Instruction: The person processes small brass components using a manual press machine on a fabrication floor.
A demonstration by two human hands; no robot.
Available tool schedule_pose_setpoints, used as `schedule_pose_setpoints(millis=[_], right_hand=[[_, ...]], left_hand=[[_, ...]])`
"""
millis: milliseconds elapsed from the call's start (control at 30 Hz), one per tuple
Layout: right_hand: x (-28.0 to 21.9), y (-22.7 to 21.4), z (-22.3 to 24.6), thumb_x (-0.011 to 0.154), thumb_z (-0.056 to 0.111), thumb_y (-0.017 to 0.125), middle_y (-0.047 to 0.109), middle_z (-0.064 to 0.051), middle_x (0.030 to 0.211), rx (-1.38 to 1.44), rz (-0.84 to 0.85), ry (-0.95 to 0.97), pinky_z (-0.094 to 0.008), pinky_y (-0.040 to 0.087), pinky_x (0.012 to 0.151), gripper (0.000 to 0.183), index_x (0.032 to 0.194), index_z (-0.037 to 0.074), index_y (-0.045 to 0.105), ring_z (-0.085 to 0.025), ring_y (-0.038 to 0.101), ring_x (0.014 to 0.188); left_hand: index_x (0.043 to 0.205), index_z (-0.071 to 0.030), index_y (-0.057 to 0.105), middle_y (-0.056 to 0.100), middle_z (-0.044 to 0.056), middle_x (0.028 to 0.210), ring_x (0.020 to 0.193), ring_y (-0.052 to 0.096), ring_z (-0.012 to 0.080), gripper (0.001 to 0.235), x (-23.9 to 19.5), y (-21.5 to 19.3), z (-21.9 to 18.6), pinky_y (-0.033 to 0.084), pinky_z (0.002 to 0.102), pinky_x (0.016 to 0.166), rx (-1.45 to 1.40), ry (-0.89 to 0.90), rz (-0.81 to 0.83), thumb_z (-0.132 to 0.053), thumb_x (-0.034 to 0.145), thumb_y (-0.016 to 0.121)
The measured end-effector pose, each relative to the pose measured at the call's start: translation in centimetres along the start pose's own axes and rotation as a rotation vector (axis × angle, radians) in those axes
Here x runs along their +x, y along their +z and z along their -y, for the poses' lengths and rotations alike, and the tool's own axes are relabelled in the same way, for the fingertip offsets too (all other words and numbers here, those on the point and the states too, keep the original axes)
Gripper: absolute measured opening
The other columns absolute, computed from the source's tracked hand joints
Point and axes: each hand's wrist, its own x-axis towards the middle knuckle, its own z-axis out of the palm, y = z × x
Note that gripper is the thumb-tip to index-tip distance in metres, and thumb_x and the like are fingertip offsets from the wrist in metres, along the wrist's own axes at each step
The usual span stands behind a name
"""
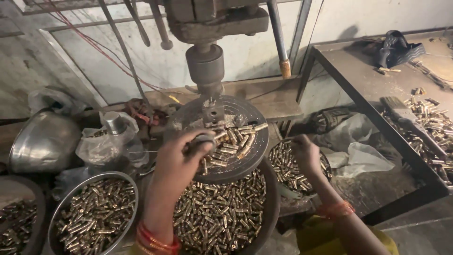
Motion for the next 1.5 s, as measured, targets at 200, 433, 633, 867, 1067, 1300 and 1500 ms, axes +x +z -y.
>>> schedule_pose_setpoints(millis=[200,433,633,867,1067,1300,1500], right_hand=[[-2.7,-6.7,14.6,0.093,0.003,0.069,0.075,0.0,0.093,0.589,0.054,-0.079,-0.025,0.053,0.076,0.017,0.108,0.005,0.078,-0.009,0.065,0.083],[-4.8,-4.8,24.0,0.089,-0.001,0.073,0.076,-0.003,0.098,0.774,0.207,-0.126,-0.027,0.058,0.081,0.015,0.102,0.004,0.075,-0.009,0.068,0.088],[-4.4,-3.8,24.6,0.09,0.0,0.072,0.078,-0.004,0.093,0.907,0.378,-0.21,-0.029,0.058,0.071,0.012,0.1,0.004,0.076,-0.011,0.07,0.079],[-5.4,-4.2,25.6,0.092,0.003,0.07,0.075,-0.003,0.096,0.69,0.208,-0.257,-0.027,0.059,0.072,0.016,0.107,0.007,0.076,-0.01,0.069,0.082],[-6.2,-4.1,25.9,0.094,-0.003,0.06,0.073,-0.008,0.103,0.422,-0.066,-0.401,-0.029,0.051,0.085,0.019,0.107,0.002,0.074,-0.018,0.069,0.093],[-6.4,-3.8,26.0,0.092,-0.006,0.058,0.072,-0.011,0.101,0.4,-0.094,-0.423,-0.029,0.053,0.083,0.021,0.102,0.003,0.074,-0.021,0.072,0.093],[-5.5,-1.1,21.3,0.102,-0.003,0.069,0.058,-0.013,0.116,0.524,-0.218,-0.414,-0.032,0.05,0.091,0.019,0.118,0.001,0.061,-0.024,0.059,0.107]], left_hand=[[0.124,-0.01,0.074,0.075,0.003,0.11,0.101,0.068,0.0128,0.037,-0.6,3.0,2.7,0.053,0.027,0.093,-0.934,0.163,-0.169,-0.016,0.087,0.076],[0.13,-0.006,0.071,0.071,0.003,0.104,0.093,0.064,0.0138,0.037,-0.1,4.8,3.7,0.053,0.03,0.085,-1.118,0.282,-0.066,-0.016,0.095,0.072],[0.131,-0.003,0.064,0.071,0.0,0.106,0.091,0.062,0.0124,0.037,-0.5,4.3,3.3,0.052,0.028,0.079,-1.375,0.246,0.168,-0.016,0.096,0.067],[0.125,-0.007,0.072,0.074,0.004,0.104,0.094,0.07,0.014,0.029,0.8,4.3,2.4,0.058,0.028,0.083,-1.04,0.382,-0.04,-0.008,0.096,0.072],[0.112,-0.019,0.077,0.079,0.003,0.1,0.075,0.075,0.0164,0.025,2.3,3.9,0.4,0.056,0.032,0.06,-0.251,0.35,-0.564,-0.011,0.089,0.075],[0.124,-0.009,0.06,0.065,0.018,0.114,0.107,0.066,0.0357,0.052,2.9,2.2,-1.0,0.052,0.048,0.091,0.124,0.444,-0.689,-0.018,0.084,0.091],[0.149,-0.01,0.045,0.066,0.014,0.135,0.123,0.067,0.0277,0.082,5.5,0.6,1.5,0.052,0.04,0.106,-0.302,0.571,-0.266,-0.013,0.078,0.087]])
